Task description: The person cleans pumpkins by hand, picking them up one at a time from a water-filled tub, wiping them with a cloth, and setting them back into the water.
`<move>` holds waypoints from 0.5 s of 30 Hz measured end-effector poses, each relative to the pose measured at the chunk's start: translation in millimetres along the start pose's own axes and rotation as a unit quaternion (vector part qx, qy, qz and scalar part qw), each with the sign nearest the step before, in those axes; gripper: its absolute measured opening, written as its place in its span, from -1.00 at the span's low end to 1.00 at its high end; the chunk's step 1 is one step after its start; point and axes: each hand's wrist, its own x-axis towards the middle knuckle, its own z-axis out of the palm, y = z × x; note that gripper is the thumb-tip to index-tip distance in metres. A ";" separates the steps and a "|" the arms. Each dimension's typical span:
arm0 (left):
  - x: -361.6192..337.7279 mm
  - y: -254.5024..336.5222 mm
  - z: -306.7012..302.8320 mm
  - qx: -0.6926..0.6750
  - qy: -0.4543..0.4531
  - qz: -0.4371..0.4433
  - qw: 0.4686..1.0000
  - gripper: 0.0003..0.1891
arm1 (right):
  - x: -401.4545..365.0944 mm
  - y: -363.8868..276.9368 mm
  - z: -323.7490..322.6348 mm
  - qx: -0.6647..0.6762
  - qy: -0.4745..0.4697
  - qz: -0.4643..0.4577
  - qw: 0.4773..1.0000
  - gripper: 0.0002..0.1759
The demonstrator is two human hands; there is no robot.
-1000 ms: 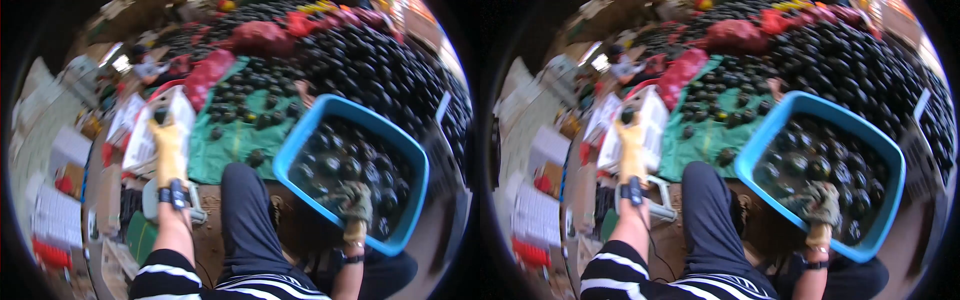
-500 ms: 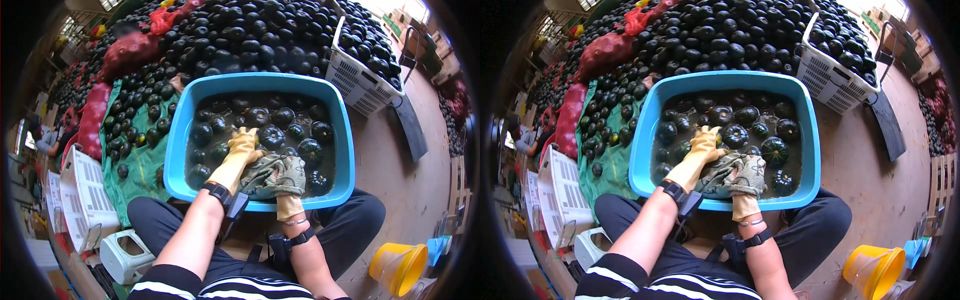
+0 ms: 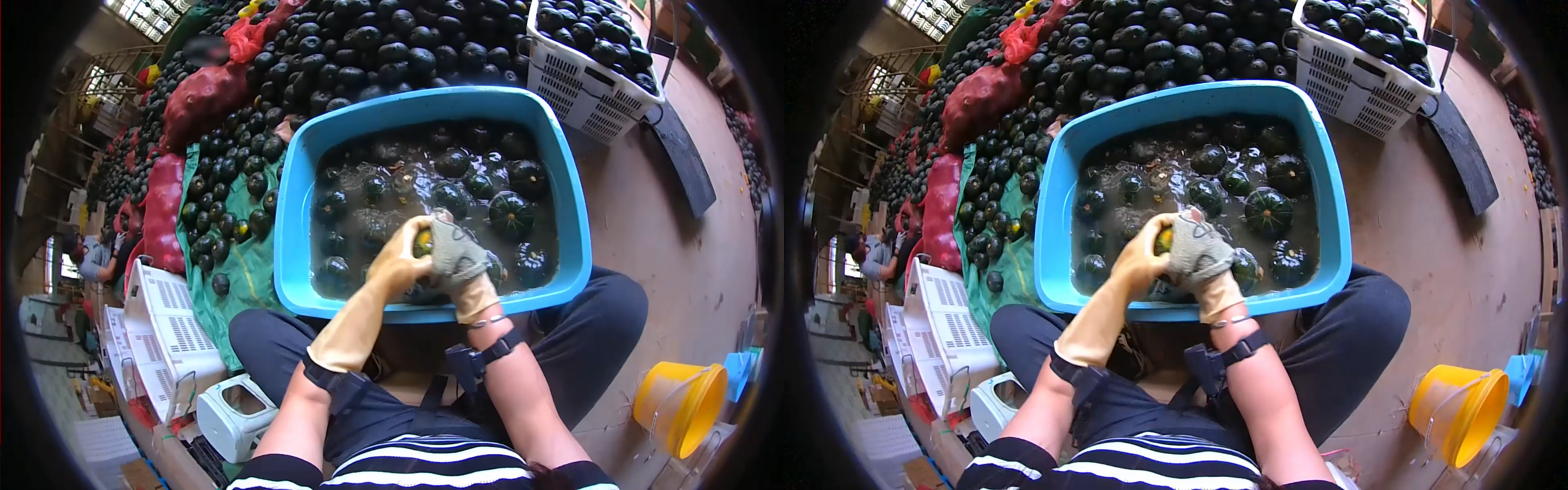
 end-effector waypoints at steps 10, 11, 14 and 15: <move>-20.0 65.8 -5.7 0.283 0.041 0.143 0.948 0.01 | -23.9 25.7 19.1 0.092 0.033 -0.105 0.990 0.09; -20.7 55.9 -9.5 0.168 0.053 0.139 0.975 0.02 | -24.9 1.5 10.2 0.070 0.075 -0.107 0.989 0.05; -15.9 31.4 -11.4 -0.258 0.026 0.083 0.962 -0.02 | -19.8 -17.9 15.3 0.050 0.099 0.062 0.992 -0.36; -8.1 4.8 -2.5 -0.289 0.050 0.077 0.953 -0.03 | -20.9 -6.1 27.7 -0.050 0.107 -0.015 0.993 -0.41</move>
